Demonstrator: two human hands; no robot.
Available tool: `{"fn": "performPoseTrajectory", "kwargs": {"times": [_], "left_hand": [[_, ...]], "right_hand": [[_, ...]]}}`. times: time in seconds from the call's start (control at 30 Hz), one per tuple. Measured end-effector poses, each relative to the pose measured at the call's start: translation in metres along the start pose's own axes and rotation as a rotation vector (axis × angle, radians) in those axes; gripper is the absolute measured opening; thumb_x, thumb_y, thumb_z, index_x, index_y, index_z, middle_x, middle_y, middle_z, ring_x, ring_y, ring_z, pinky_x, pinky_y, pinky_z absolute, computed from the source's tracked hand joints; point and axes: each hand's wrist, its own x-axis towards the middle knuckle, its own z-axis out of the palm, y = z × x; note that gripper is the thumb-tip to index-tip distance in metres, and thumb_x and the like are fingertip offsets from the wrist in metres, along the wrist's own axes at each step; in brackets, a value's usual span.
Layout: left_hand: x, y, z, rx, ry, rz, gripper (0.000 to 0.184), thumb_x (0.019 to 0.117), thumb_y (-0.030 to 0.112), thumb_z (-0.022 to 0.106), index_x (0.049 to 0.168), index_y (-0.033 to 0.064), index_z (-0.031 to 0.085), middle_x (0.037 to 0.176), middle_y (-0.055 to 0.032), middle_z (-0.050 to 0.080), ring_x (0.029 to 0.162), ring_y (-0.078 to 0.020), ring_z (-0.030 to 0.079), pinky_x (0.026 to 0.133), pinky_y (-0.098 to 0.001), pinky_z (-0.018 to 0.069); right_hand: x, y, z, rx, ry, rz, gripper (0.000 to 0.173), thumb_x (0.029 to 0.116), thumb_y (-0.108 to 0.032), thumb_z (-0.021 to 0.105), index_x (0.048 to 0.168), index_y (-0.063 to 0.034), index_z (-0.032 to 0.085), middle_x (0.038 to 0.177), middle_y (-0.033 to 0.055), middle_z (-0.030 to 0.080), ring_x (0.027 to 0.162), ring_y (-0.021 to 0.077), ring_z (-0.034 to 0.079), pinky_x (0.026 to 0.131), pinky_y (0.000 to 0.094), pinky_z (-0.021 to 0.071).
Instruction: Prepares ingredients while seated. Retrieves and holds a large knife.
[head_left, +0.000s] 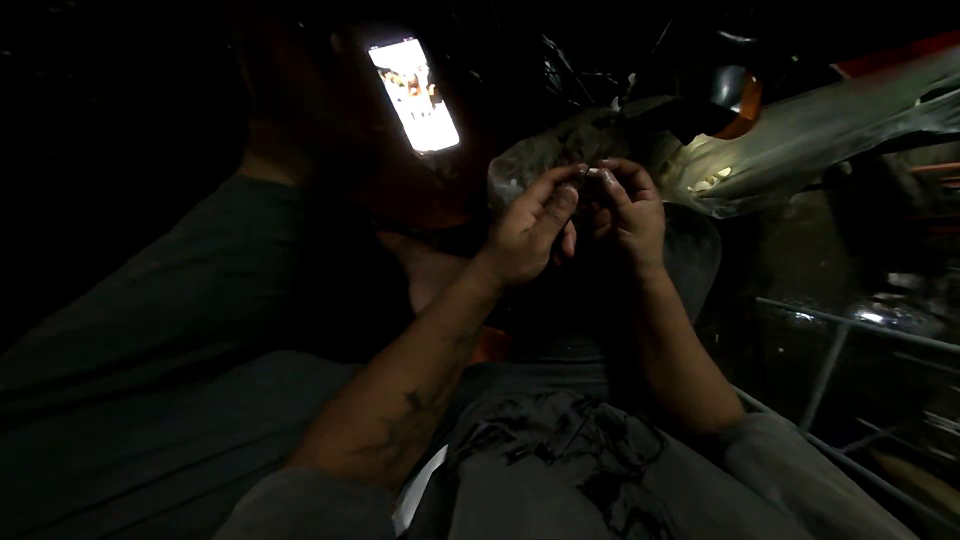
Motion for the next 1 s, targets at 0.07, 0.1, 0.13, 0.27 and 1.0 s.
{"fn": "performPoseTrajectory", "kwargs": {"times": [0.07,0.1,0.13,0.27,1.0], "left_hand": [[0.000,-0.001,-0.001,-0.006,-0.008,-0.005,0.037,0.1128,0.021,0.038,0.146,0.0065,0.045,0.073,-0.0038,0.061,0.056,-0.0121,0.060,0.052,-0.0247,0.0549],[0.000,-0.001,-0.001,-0.009,-0.011,-0.004,0.037,0.1127,0.021,0.039,0.146,0.0066,0.046,0.073,-0.0041,0.061,0.056,-0.0123,0.060,0.052,-0.0247,0.0546],[0.000,-0.002,-0.001,-0.008,-0.016,-0.003,0.037,0.1126,0.021,0.040,0.146,0.0068,0.045,0.073,-0.0041,0.060,0.056,-0.0123,0.060,0.052,-0.0246,0.0547],[0.001,-0.003,-0.003,-0.004,-0.024,-0.019,0.037,0.1127,0.022,0.040,0.147,0.0086,0.046,0.074,-0.0040,0.061,0.056,-0.0120,0.060,0.051,-0.0242,0.0544],[-0.007,0.008,-0.014,-0.299,-0.029,-0.231,0.032,0.1126,0.029,0.038,0.139,0.0168,0.050,0.068,-0.0015,0.052,0.051,-0.0107,0.052,0.046,-0.0229,0.0497]], "right_hand": [[0.001,0.002,-0.001,0.000,-0.013,-0.043,0.013,0.0993,-0.001,0.060,0.112,-0.0041,0.063,0.094,0.0054,0.069,0.078,0.0129,0.067,0.076,0.0312,0.0611],[0.001,0.002,-0.001,-0.003,-0.010,-0.058,0.013,0.0988,0.000,0.061,0.111,-0.0033,0.064,0.094,0.0059,0.069,0.078,0.0131,0.067,0.075,0.0313,0.0612],[0.001,0.003,-0.001,-0.013,-0.008,-0.069,0.013,0.0986,0.000,0.061,0.111,-0.0030,0.064,0.094,0.0058,0.069,0.078,0.0130,0.068,0.075,0.0310,0.0613],[0.001,0.005,-0.002,-0.055,0.001,-0.095,0.014,0.0978,0.001,0.062,0.112,-0.0020,0.064,0.094,0.0062,0.069,0.078,0.0137,0.068,0.075,0.0323,0.0615],[0.012,-0.008,-0.009,-0.352,-0.229,-0.194,0.012,0.0968,0.001,0.065,0.107,0.0028,0.069,0.095,0.0062,0.073,0.076,0.0118,0.069,0.071,0.0306,0.0618]]}}
